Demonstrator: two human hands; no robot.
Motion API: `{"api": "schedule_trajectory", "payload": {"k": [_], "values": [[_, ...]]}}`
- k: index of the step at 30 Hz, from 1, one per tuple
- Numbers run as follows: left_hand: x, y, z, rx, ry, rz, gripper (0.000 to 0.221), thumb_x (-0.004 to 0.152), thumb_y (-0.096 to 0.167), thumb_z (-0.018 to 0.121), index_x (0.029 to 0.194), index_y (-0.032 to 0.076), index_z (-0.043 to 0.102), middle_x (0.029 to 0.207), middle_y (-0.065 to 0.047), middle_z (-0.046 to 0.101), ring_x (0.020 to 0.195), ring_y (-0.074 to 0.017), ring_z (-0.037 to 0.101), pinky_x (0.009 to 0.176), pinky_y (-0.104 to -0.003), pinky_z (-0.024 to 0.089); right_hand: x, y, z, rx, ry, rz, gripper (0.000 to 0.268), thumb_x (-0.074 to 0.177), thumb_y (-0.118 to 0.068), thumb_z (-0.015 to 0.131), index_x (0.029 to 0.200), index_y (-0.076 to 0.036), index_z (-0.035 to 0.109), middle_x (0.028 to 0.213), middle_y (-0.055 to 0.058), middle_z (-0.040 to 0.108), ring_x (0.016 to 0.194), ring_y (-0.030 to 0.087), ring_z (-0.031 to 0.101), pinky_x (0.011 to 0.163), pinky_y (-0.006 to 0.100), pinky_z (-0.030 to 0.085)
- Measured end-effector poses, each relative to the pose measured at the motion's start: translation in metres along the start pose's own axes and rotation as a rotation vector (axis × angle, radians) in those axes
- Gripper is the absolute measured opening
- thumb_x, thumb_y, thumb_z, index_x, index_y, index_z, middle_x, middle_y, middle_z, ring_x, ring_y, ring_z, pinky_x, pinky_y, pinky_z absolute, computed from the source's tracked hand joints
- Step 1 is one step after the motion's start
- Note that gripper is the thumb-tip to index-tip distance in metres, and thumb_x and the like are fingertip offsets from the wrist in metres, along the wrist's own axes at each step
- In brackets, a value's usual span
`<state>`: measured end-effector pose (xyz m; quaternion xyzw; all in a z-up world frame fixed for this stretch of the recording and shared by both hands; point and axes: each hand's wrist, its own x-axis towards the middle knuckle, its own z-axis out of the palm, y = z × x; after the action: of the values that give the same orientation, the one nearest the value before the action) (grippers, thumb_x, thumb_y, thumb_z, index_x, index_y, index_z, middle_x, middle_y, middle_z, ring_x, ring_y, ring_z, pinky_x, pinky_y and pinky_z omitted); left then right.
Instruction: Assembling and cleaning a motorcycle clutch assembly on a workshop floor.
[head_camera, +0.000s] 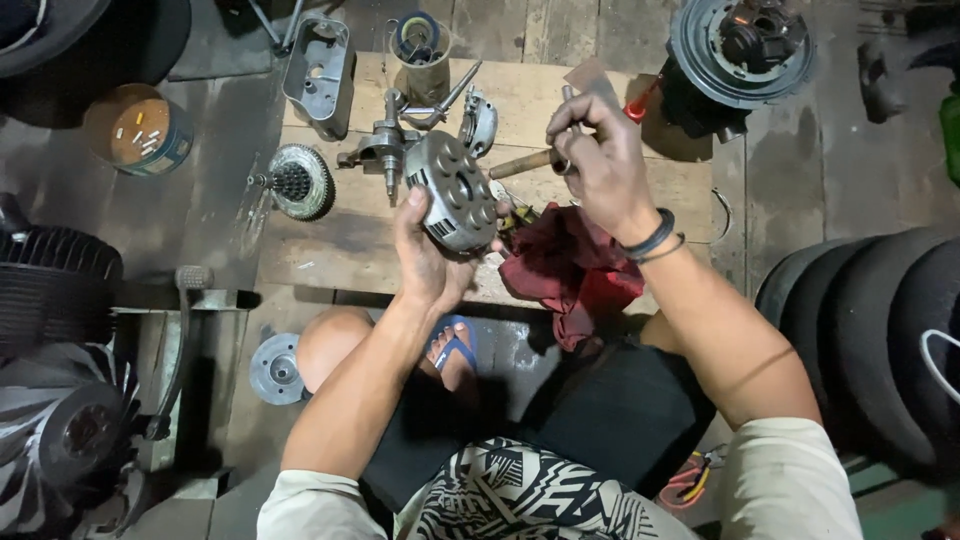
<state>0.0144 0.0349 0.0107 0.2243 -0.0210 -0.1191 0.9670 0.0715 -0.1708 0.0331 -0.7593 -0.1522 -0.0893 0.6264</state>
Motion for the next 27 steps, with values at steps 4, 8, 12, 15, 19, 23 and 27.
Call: {"api": "schedule_trajectory", "payload": {"k": [4,8,12,15,19,23,27], "values": [[0.0,-0.005,-0.007,0.023,-0.032,-0.015,0.062,0.093,0.044,0.066,0.132,-0.002,0.05,0.114,-0.021,0.062,0.095,-0.0382,0.07,0.053,-0.039,0.061,-0.008,-0.014,0.004,-0.216,-0.011,-0.224,0.011,0.092,-0.005,0.047,0.098,-0.003,0.056,0.084,0.008,0.058,0.067,0.016,0.051,0.059,0.031,0.046],[0.003,-0.014,-0.008,0.091,0.067,-0.034,0.068,0.087,0.054,0.067,0.134,0.007,0.053,0.123,-0.017,0.064,0.092,-0.0309,0.071,0.062,-0.047,0.069,-0.014,-0.012,0.01,-0.237,0.031,-0.344,0.013,0.087,-0.011,0.06,0.094,-0.009,0.07,0.085,0.01,0.062,0.078,0.024,0.058,0.073,0.036,0.047],[0.005,-0.021,-0.019,0.118,-0.033,0.007,0.082,0.084,0.06,0.071,0.141,0.007,0.046,0.134,-0.019,0.059,0.098,-0.0284,0.07,0.065,-0.045,0.071,-0.015,-0.024,0.017,-0.233,0.013,-0.349,0.012,0.089,-0.011,0.062,0.097,-0.009,0.071,0.087,0.009,0.062,0.077,0.025,0.058,0.072,0.036,0.048],[0.005,-0.035,-0.034,0.069,0.125,-0.06,0.081,0.084,0.077,0.057,0.13,0.01,0.056,0.111,-0.011,0.066,0.092,-0.0265,0.069,0.071,-0.048,0.07,-0.018,-0.023,0.022,-0.235,-0.002,-0.373,0.013,0.088,-0.008,0.065,0.101,-0.007,0.071,0.088,0.013,0.061,0.079,0.03,0.062,0.073,0.042,0.051],[0.003,-0.055,-0.042,0.002,0.163,-0.065,0.09,0.081,0.088,0.046,0.127,0.012,0.06,0.113,-0.01,0.068,0.092,-0.0287,0.07,0.071,-0.049,0.068,-0.02,-0.027,0.028,-0.258,-0.032,-0.385,0.019,0.087,-0.01,0.069,0.105,-0.009,0.072,0.09,0.011,0.063,0.081,0.032,0.066,0.074,0.043,0.054],[0.001,-0.048,-0.021,0.001,0.229,-0.106,0.093,0.079,0.092,0.039,0.121,0.013,0.065,0.107,-0.008,0.072,0.088,-0.0277,0.07,0.072,-0.049,0.065,-0.021,-0.048,0.027,-0.227,-0.124,-0.312,0.041,0.088,-0.007,0.062,0.128,-0.007,0.06,0.1,0.015,0.064,0.091,0.036,0.067,0.078,0.047,0.055],[0.003,-0.046,-0.023,0.008,0.261,-0.135,0.094,0.076,0.094,0.041,0.117,0.012,0.062,0.097,-0.005,0.068,0.083,-0.0251,0.069,0.065,-0.045,0.065,-0.023,-0.048,0.022,-0.221,-0.206,-0.235,0.067,0.085,-0.002,0.069,0.147,-0.011,0.047,0.117,0.019,0.068,0.098,0.041,0.069,0.078,0.047,0.058]]}}
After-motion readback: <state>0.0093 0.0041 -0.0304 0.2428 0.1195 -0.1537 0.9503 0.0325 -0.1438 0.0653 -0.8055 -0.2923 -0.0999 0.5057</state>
